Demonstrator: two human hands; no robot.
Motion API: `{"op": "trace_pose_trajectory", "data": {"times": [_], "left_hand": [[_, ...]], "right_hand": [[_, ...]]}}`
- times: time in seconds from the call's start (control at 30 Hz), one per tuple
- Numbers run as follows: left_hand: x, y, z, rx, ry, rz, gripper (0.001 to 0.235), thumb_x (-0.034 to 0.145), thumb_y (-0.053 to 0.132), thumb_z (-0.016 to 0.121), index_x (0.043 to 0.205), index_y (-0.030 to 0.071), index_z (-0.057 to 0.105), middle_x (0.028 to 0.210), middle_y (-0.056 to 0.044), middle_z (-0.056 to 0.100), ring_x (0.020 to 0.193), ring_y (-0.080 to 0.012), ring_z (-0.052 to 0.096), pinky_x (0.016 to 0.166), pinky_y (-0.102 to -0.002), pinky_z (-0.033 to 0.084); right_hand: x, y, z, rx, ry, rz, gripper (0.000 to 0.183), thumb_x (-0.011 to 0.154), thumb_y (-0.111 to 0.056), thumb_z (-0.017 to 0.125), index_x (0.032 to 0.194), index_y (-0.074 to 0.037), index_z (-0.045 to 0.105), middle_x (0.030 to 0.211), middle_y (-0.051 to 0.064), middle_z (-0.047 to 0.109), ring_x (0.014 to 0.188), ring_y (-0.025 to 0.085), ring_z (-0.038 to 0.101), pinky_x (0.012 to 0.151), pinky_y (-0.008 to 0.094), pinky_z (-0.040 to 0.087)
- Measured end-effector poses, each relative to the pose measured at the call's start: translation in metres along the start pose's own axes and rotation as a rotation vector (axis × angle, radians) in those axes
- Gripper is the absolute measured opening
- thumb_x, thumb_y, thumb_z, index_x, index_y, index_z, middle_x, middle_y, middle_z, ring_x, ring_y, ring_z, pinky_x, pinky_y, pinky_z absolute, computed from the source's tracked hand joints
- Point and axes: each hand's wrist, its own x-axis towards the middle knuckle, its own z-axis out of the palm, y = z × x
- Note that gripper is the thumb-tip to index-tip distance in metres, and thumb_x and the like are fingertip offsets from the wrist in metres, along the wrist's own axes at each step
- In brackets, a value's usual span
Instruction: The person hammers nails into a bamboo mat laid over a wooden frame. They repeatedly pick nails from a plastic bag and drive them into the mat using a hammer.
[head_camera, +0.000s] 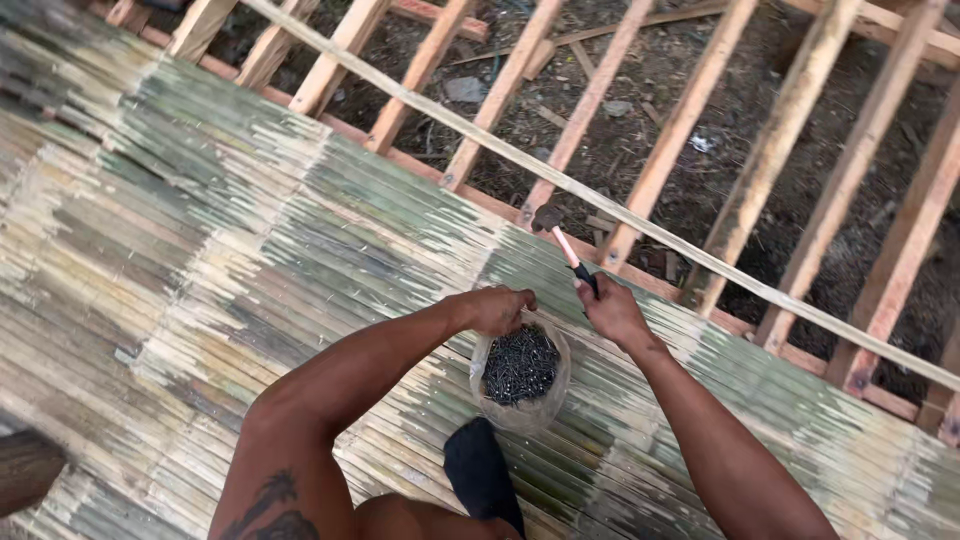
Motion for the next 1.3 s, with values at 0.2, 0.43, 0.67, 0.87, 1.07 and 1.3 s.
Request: {"op": "trace_pose_trajectory", "data": {"times": [0.2, 0.43, 0.67, 0.87, 1.07, 1.3], "left_hand": [[0.095, 0.091, 0.036, 0.218, -0.002, 0.058, 0.045, 0.087, 0.015, 0.062, 0.132, 0.015, 0.057, 0.106, -0.023, 0.072, 0.102, -0.0424, 0.069, 0.09, -0.052, 0.054], [0.177, 0.223, 0.129, 0.173, 0.153, 0.201, 0.036, 0.096, 0.018, 0.057, 0.131, 0.015, 0.055, 0.112, -0.02, 0.07, 0.103, -0.0427, 0.068, 0.091, -0.054, 0.052], [0.239, 0.316, 0.214, 0.546, 0.453, 0.879, 0.036, 0.082, 0.011, 0.053, 0.117, 0.015, 0.062, 0.126, -0.008, 0.064, 0.113, -0.0309, 0.07, 0.092, -0.046, 0.059], [0.307, 0.335, 0.294, 0.915, -0.212, 0.284, 0.024, 0.096, 0.018, 0.057, 0.104, 0.013, 0.079, 0.114, -0.011, 0.076, 0.102, -0.0258, 0.075, 0.08, -0.042, 0.061], [0.325, 0.335, 0.286, 0.932, -0.381, 0.319, 0.026, 0.098, 0.018, 0.053, 0.103, 0.014, 0.079, 0.11, -0.015, 0.077, 0.099, -0.0298, 0.075, 0.082, -0.043, 0.062], [0.33, 0.373, 0.237, 0.877, -0.396, 0.544, 0.022, 0.094, 0.018, 0.056, 0.102, 0.013, 0.075, 0.101, -0.014, 0.076, 0.091, -0.0332, 0.075, 0.079, -0.047, 0.061]], "right_hand": [[-0.054, 0.056, -0.089, 0.018, -0.021, 0.106, 0.051, 0.102, -0.05, 0.051, 0.108, -0.001, 0.063, 0.082, 0.025, 0.07, 0.079, 0.043, 0.071, 0.075, 0.054, 0.051], [-0.084, 0.18, -0.155, -0.008, 0.128, 0.171, 0.051, 0.099, -0.047, 0.056, 0.115, 0.0, 0.066, 0.1, 0.029, 0.071, 0.101, 0.048, 0.068, 0.089, 0.055, 0.051], [-0.115, 0.278, -0.227, 0.093, 0.205, 0.298, 0.048, 0.097, -0.046, 0.06, 0.113, -0.002, 0.07, 0.092, 0.023, 0.074, 0.085, 0.037, 0.073, 0.082, 0.049, 0.054], [-0.163, 0.309, -0.273, 0.448, 0.247, 0.464, 0.042, 0.096, -0.042, 0.062, 0.109, -0.002, 0.07, 0.076, 0.013, 0.071, 0.058, 0.024, 0.067, 0.056, 0.042, 0.053], [-0.176, 0.337, -0.272, 0.528, 0.219, 0.499, 0.041, 0.097, -0.04, 0.062, 0.112, -0.002, 0.067, 0.074, 0.013, 0.068, 0.056, 0.024, 0.066, 0.053, 0.043, 0.052], [-0.175, 0.356, -0.277, 0.549, 0.319, 0.481, 0.04, 0.095, -0.038, 0.066, 0.107, 0.0, 0.071, 0.073, 0.01, 0.069, 0.059, 0.019, 0.066, 0.052, 0.037, 0.049]]}}
